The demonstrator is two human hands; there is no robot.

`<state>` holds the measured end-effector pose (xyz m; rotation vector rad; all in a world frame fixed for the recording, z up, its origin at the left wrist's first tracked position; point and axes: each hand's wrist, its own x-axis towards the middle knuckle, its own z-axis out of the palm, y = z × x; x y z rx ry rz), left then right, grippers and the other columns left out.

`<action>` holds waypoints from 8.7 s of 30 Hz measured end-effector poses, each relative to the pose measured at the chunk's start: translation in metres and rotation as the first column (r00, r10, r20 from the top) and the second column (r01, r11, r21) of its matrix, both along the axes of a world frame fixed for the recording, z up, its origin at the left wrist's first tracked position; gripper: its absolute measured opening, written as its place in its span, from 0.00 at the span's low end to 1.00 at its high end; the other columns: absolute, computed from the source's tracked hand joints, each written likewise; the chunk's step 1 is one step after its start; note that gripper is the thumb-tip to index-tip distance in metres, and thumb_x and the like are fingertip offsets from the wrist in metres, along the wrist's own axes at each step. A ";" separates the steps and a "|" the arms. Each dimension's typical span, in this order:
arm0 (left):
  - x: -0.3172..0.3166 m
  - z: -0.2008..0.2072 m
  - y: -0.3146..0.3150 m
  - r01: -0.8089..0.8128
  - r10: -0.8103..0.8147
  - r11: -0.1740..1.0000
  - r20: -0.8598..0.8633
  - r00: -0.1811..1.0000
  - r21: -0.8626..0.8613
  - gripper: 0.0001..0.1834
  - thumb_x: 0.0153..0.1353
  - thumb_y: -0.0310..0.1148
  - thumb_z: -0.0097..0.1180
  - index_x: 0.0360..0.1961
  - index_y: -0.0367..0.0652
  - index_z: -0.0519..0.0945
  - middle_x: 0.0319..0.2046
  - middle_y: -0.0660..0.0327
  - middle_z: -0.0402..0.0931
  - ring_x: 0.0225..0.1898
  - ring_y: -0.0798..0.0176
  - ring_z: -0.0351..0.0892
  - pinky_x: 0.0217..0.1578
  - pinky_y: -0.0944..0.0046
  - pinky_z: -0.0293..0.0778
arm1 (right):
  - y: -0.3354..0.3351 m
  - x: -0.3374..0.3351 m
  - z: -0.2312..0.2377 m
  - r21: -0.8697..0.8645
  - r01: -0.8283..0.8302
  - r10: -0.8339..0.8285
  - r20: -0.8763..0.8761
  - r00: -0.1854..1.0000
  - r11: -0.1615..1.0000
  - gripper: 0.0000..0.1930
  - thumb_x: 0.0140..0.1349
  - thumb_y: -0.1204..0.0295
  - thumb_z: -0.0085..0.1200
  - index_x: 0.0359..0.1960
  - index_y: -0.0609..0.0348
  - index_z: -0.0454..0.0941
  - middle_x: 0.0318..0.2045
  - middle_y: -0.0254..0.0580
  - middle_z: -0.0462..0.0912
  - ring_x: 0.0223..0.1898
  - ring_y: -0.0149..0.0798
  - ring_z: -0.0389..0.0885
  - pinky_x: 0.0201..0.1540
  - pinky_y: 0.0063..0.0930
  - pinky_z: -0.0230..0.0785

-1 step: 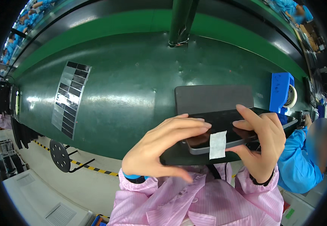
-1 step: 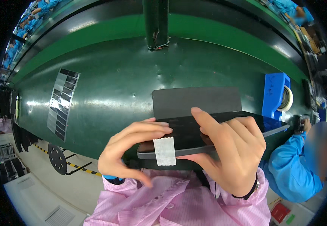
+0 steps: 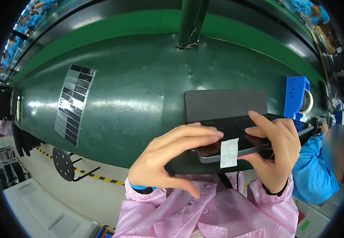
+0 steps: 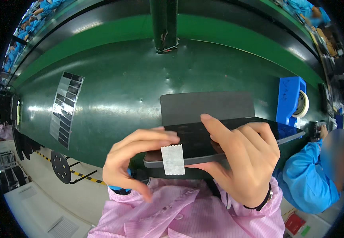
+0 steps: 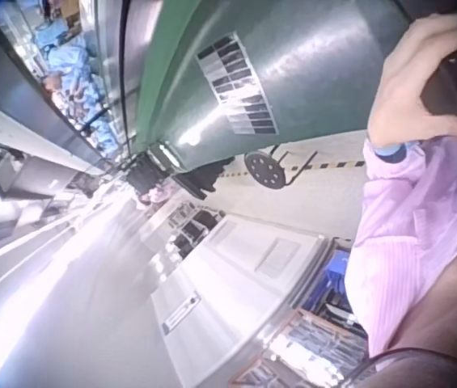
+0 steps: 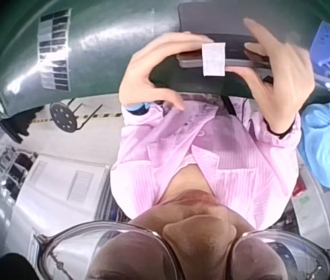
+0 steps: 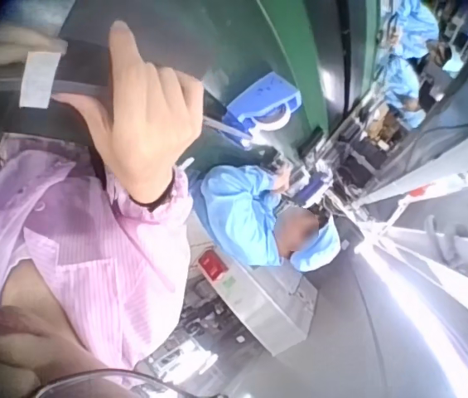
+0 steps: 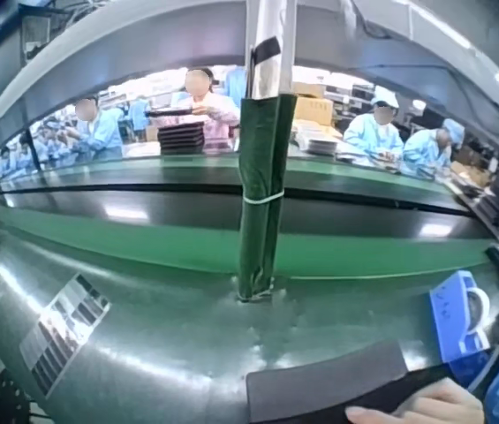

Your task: The worker is applying protective tape and inspecting the screen of tablet computer components on an industrial assembly line.

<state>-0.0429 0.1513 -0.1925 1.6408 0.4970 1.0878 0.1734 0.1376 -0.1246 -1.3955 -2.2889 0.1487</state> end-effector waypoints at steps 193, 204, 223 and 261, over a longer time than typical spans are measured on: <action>-0.002 0.194 -0.058 -0.252 0.167 0.815 0.204 0.965 0.522 0.14 0.57 0.33 0.52 0.15 0.44 0.75 0.23 0.67 0.77 0.27 0.71 0.74 0.35 0.69 0.60 | 0.261 0.082 -0.155 -0.273 -0.348 -0.389 -0.861 -0.327 0.897 0.12 0.59 0.75 0.47 0.45 0.56 0.67 0.45 0.39 0.71 0.46 0.42 0.71 0.49 0.41 0.69; 0.028 0.165 -0.047 -0.479 0.161 0.710 0.543 0.824 0.516 0.13 0.58 0.33 0.52 0.17 0.44 0.75 0.22 0.69 0.77 0.26 0.74 0.74 0.34 0.73 0.61 | 0.283 0.086 -0.162 -0.402 -0.473 -0.543 -0.813 -0.210 0.784 0.25 0.62 0.73 0.42 0.62 0.46 0.53 0.50 0.41 0.68 0.49 0.44 0.69 0.49 0.42 0.66; 0.067 0.059 0.045 -0.092 0.307 0.935 0.652 0.694 -0.343 0.08 0.61 0.31 0.45 0.29 0.36 0.72 0.27 0.58 0.72 0.30 0.65 0.72 0.32 0.66 0.68 | 0.164 0.063 -0.112 -0.562 -0.487 -0.725 -0.637 -0.261 0.669 0.22 0.56 0.70 0.48 0.54 0.58 0.63 0.57 0.48 0.60 0.60 0.40 0.55 0.61 0.36 0.49; 0.126 -0.095 0.086 0.598 0.240 0.482 0.754 0.612 -0.640 0.09 0.63 0.35 0.46 0.28 0.42 0.70 0.22 0.63 0.70 0.23 0.70 0.68 0.28 0.72 0.66 | 0.092 0.018 -0.154 -0.311 -0.746 -0.617 -0.769 -0.167 0.588 0.19 0.65 0.65 0.35 0.49 0.70 0.66 0.48 0.54 0.71 0.54 0.45 0.66 0.60 0.36 0.56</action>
